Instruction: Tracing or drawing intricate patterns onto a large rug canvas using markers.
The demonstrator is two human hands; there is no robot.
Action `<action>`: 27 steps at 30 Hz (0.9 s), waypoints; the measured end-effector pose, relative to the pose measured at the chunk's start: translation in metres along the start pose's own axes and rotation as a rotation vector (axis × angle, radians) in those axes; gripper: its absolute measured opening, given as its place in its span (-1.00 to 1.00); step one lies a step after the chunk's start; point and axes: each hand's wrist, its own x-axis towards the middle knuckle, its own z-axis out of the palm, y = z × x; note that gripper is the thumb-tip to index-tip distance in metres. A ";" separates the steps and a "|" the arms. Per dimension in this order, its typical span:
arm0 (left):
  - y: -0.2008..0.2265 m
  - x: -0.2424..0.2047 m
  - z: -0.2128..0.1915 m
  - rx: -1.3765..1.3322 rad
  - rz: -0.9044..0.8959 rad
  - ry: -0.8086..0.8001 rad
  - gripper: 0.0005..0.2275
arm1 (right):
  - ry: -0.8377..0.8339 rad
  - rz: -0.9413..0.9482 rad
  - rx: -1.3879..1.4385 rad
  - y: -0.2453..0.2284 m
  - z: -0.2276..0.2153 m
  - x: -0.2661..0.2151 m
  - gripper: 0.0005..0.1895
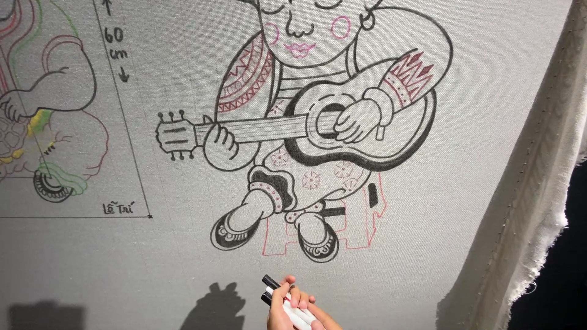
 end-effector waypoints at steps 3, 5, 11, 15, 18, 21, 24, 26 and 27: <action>0.000 -0.014 0.010 0.017 0.034 -0.043 -0.77 | -0.025 -0.005 0.019 0.048 -0.035 0.009 -0.47; 0.001 -0.023 0.018 -0.001 0.038 -0.098 -0.75 | 0.084 0.019 -0.014 0.029 -0.029 0.004 -0.49; 0.023 -0.064 0.044 0.098 0.051 -0.274 -0.66 | 0.255 0.345 0.074 -0.081 0.008 -0.005 -0.49; 0.037 -0.086 0.059 0.162 -0.004 -0.251 -0.60 | 0.230 0.384 0.073 -0.104 0.016 -0.004 -0.52; 0.037 -0.084 0.054 0.163 0.017 -0.221 -0.57 | 0.217 0.379 0.036 -0.109 0.016 -0.007 -0.52; 0.032 -0.074 0.032 0.118 0.003 -0.178 -0.61 | 0.218 0.423 -0.001 -0.079 -0.011 -0.018 -0.52; 0.030 -0.068 0.016 0.073 -0.034 -0.121 -0.67 | 0.230 0.457 -0.031 -0.079 -0.014 -0.018 -0.54; 0.026 -0.062 0.001 0.069 -0.040 -0.115 -0.70 | 0.240 0.485 -0.059 -0.096 -0.011 -0.012 -0.56; 0.023 -0.059 -0.006 0.066 -0.042 -0.120 -0.71 | 0.249 0.501 -0.088 -0.105 -0.009 -0.008 -0.57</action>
